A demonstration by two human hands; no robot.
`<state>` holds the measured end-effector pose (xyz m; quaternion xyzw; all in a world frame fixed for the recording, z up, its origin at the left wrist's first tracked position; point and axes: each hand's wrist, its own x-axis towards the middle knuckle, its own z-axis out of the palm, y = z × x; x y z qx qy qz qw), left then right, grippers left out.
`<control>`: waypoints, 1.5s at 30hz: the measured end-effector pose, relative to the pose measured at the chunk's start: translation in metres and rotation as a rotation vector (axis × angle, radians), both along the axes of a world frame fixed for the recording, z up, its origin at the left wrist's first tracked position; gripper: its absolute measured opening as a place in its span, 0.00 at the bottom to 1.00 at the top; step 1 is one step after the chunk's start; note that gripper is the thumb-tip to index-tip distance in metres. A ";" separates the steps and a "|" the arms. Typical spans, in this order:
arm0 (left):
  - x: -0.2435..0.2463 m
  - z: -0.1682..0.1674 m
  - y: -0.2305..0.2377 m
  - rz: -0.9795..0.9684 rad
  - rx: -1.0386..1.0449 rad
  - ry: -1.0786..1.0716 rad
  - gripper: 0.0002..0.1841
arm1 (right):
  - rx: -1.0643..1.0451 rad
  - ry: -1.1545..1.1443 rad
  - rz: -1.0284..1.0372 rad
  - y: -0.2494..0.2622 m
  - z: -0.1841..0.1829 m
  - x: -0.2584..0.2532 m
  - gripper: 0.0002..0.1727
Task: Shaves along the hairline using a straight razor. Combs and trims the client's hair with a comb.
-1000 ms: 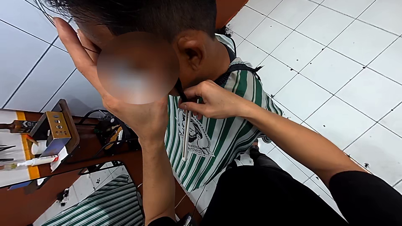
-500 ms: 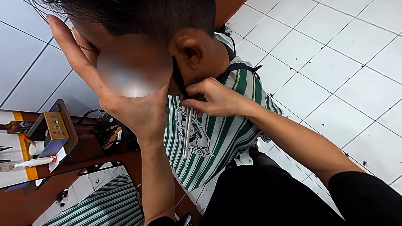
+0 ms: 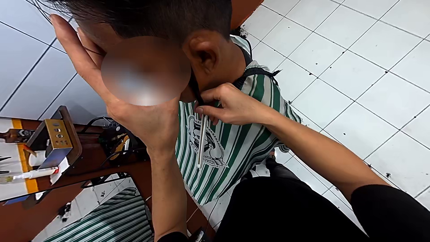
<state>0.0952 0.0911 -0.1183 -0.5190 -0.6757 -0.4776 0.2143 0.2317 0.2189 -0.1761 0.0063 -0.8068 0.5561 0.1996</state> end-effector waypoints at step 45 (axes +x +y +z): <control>-0.003 0.001 0.003 0.010 0.026 0.003 0.53 | -0.007 0.039 0.024 -0.006 0.008 -0.009 0.12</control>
